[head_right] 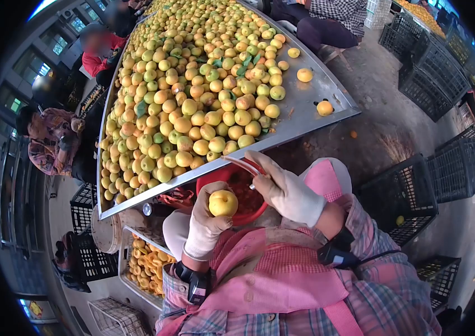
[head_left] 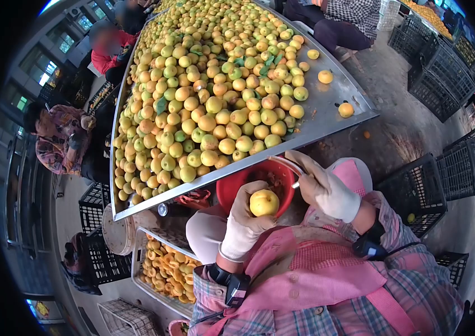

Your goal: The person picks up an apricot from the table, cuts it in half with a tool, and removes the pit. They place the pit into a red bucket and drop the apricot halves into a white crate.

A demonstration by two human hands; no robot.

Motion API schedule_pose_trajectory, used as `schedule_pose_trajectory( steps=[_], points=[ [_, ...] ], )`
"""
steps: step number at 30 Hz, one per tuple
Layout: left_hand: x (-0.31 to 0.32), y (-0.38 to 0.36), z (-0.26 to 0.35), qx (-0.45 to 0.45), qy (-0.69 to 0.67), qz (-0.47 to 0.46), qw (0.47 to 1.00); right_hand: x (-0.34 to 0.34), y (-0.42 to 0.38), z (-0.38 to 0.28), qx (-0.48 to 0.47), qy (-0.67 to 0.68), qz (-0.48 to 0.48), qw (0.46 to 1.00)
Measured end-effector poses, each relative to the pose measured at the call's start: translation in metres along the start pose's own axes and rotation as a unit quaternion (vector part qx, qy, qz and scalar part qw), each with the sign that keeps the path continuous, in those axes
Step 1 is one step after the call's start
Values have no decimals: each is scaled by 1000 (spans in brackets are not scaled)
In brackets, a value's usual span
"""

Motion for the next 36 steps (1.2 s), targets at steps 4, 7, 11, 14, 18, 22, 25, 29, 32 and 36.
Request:
schedule_pose_trajectory(
  steps=[4, 7, 11, 14, 18, 22, 25, 29, 32, 36],
  points=[
    [4, 5, -9, -40, -11, -14, 999, 2, -19, -8, -69, -166, -12, 984],
    [15, 7, -6, -50, -32, -13, 998, 6, -24, -7, -46, -169, -29, 984],
    [23, 7, -5, -57, -46, -10, 997, 10, -26, -4, -73, -204, -27, 976],
    [26, 6, -1, -59, -52, -21, 997, 10, -27, -6, -75, -217, -6, 973],
    [28, 4, 3, -64, -44, -22, 997, 12, -28, -10, -43, -248, -22, 968],
    [33, 5, 9, -68, -38, -43, 996, 15, -26, -12, -46, -280, -18, 959],
    [30, 9, 3, -58, -64, -22, 996, 17, -22, -15, -80, -269, 18, 959],
    [37, 7, 3, -12, -126, -23, 992, 20, -22, -19, -126, -236, 53, 962],
    [37, 4, 4, -29, -163, -13, 986, 19, -22, -19, -90, -248, 50, 963],
    [38, 3, 21, -37, -70, -47, 996, 16, -20, -24, -145, -272, 35, 951]
  ],
)
Point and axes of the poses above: each hand's wrist, its own y-axis towards the middle knuckle, its own x-axis out of the palm, z = x × y, the point moved 7 cm from there along y, towards the middle knuckle, and after that the axes turned 4 degrees about -y, right-handed, at the moved point
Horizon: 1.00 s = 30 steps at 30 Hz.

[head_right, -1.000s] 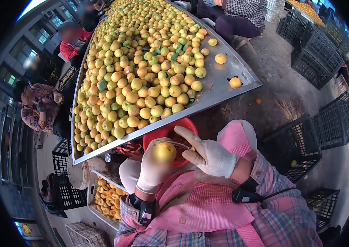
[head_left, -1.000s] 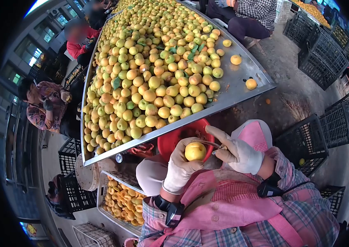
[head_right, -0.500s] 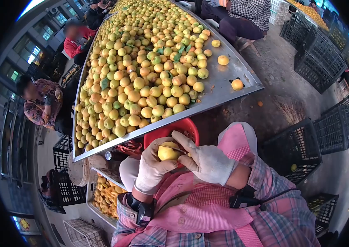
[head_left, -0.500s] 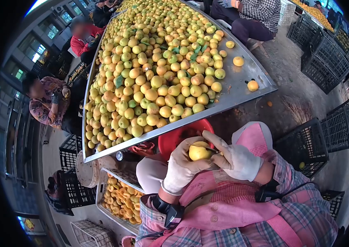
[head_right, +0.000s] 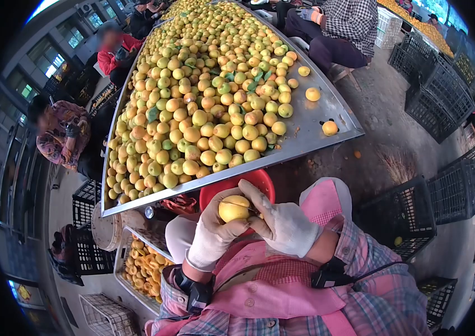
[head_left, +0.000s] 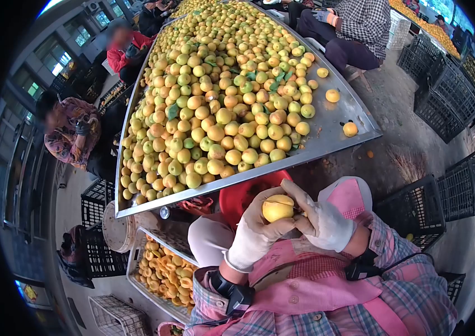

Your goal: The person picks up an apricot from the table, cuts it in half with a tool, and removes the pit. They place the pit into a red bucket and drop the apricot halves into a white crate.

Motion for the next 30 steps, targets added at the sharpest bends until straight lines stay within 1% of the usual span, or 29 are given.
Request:
schedule_pose_trajectory(
  steps=[2, 3, 5, 6, 8, 9, 11, 12, 13, 14, 15, 16, 18, 19, 20, 21, 23, 24, 25, 26, 27, 28, 29, 30],
  points=[
    [5, 0, 9, -23, 27, -4, 999, 5, 0, 4, 6, -16, -73, 997],
    [5, -1, 9, -21, 26, -3, 999, 4, 1, 2, 5, -17, -74, 997],
    [6, 0, 10, -6, -32, -11, 999, -2, 7, -7, -16, -13, -34, 999],
    [7, 0, 6, -3, -31, -11, 999, 1, 8, -8, -19, -14, -34, 999],
    [7, -1, -1, 28, -183, 11, 983, -2, 7, -10, -31, -6, 31, 999],
    [7, -3, 0, 30, -184, 12, 982, -2, 7, -10, -33, -6, 30, 999],
    [7, -7, 4, 10, -110, 22, 994, -3, 7, -10, -47, 3, 24, 999],
    [8, -7, 14, 35, -26, 38, 998, -6, 8, -8, -48, 3, 23, 999],
    [6, -6, 16, 35, -26, 39, 998, -8, 10, -10, -67, -27, 3, 997],
    [4, -6, 20, 53, 83, 49, 994, -7, 11, -11, -86, -58, -17, 994],
    [4, -6, 23, 70, 192, 58, 977, -7, 11, -11, -84, -58, -18, 995],
    [5, -6, 22, 70, 190, 57, 978, -6, 12, -9, -76, -37, -17, 996],
    [5, -5, 22, 68, 48, 82, 993, -3, 14, -8, -69, -17, -15, 997],
    [5, -5, 19, 69, 49, 82, 993, -1, 14, -8, -60, -9, 9, 998],
    [3, -5, 8, 38, -43, 78, 995, -1, 14, -8, -51, 1, 34, 998],
    [2, -6, 0, 6, -134, 75, 988, 1, 13, -8, -53, 1, 33, 998],
    [2, -7, 0, -11, -145, 87, 986, 2, 13, -5, -41, -3, 45, 998],
    [4, -9, 8, 27, -69, 113, 991, 3, 13, -4, -41, -2, 43, 998],
    [4, -10, 15, 66, 8, 136, 989, 2, 15, -4, -61, -13, 42, 997],
    [2, -10, 15, 65, 8, 135, 989, 2, 15, -6, -79, -24, 41, 996],
    [-1, -12, 23, 109, 140, 143, 974, 2, 14, -6, -78, -24, 42, 996],
    [1, -14, 31, 153, 269, 147, 940, 3, 15, -5, -69, -22, 25, 997],
    [2, -14, 30, 154, 268, 147, 940, 5, 16, -4, -61, -20, 8, 998],
    [2, -14, 26, 142, 157, 139, 967, 6, 17, -4, -62, -21, 7, 998]
  ],
)
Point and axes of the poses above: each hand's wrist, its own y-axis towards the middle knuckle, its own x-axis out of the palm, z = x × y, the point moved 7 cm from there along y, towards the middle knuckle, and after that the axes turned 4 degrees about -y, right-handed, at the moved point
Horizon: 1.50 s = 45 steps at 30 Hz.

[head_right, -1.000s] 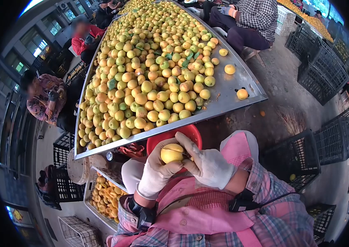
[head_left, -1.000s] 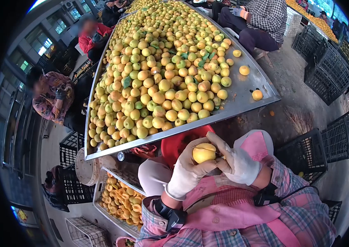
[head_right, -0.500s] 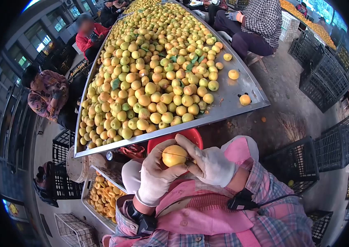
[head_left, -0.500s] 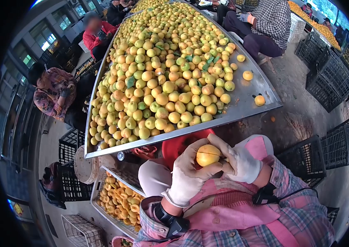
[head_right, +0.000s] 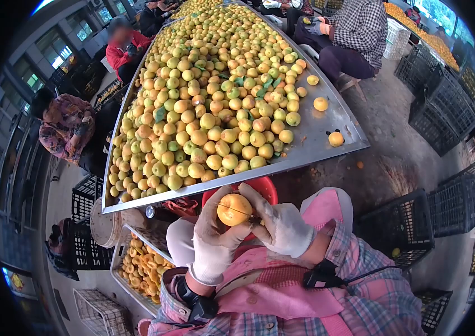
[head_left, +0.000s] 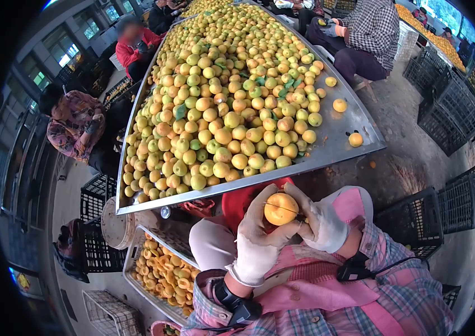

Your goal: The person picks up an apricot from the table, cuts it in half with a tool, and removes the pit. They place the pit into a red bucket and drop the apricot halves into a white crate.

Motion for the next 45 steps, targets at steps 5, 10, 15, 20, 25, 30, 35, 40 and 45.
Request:
schedule_pose_trajectory(
  steps=[5, 10, 15, 20, 25, 30, 35, 40, 45],
  points=[
    [5, -1, -15, -136, -291, -59, 945, 2, -2, -4, 19, 33, 36, 999],
    [1, -2, -2, -33, -2, 11, 999, 5, -4, 1, 34, 0, 20, 999],
    [-2, 1, -16, -87, -189, -14, 978, 3, 1, -4, -3, 23, 52, 998],
    [0, -6, -17, -139, -151, -2, 979, 5, 0, -1, 22, 4, 30, 999],
    [0, -3, -1, -29, -71, 24, 997, 6, 3, 1, 8, 24, 35, 999],
    [-3, -3, -10, -111, -180, 16, 977, 9, 1, 2, 21, 38, 42, 998],
    [-5, -4, 7, 16, 92, 74, 993, 14, 0, 8, 23, 40, 21, 999],
    [-7, -2, 12, 45, 93, 61, 993, 14, 1, 5, -21, 41, 53, 998],
    [-11, 2, -5, -12, 39, 44, 998, 15, 1, 8, 19, 20, 0, 1000]
  ],
)
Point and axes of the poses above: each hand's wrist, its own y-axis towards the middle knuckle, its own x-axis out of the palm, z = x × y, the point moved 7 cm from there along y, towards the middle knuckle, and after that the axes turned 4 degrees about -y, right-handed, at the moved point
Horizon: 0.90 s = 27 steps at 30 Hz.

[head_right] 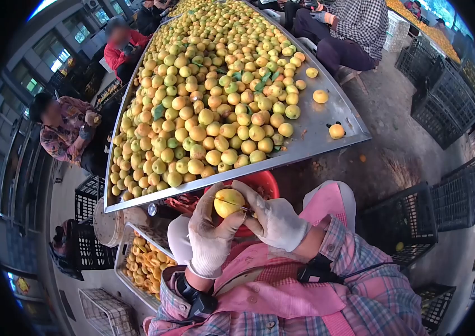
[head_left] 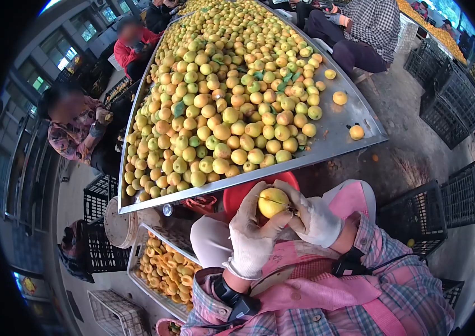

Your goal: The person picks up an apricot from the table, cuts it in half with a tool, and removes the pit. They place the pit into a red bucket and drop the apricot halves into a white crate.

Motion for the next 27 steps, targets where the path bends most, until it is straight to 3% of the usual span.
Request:
schedule_pose_trajectory(
  steps=[4, 7, 9, 12, 22, 27],
  points=[
    [-3, -1, -13, -39, -79, 12, 996, 3, -3, 1, 13, -23, 8, 1000],
    [-1, 0, -16, -67, -86, -66, 992, 2, -2, -3, -3, -19, 21, 1000],
    [-5, 0, -14, -39, 14, -42, 998, -1, 0, -7, -15, -19, 31, 999],
    [-10, 4, -13, 4, 105, -51, 993, 8, 2, -1, 23, 1, -28, 999],
    [-11, 2, -20, 13, 39, -46, 998, 10, 2, 0, 53, 27, -66, 996],
    [-7, 5, -16, 19, 179, -67, 981, 3, 14, -5, 13, 105, -66, 992]
  ],
)
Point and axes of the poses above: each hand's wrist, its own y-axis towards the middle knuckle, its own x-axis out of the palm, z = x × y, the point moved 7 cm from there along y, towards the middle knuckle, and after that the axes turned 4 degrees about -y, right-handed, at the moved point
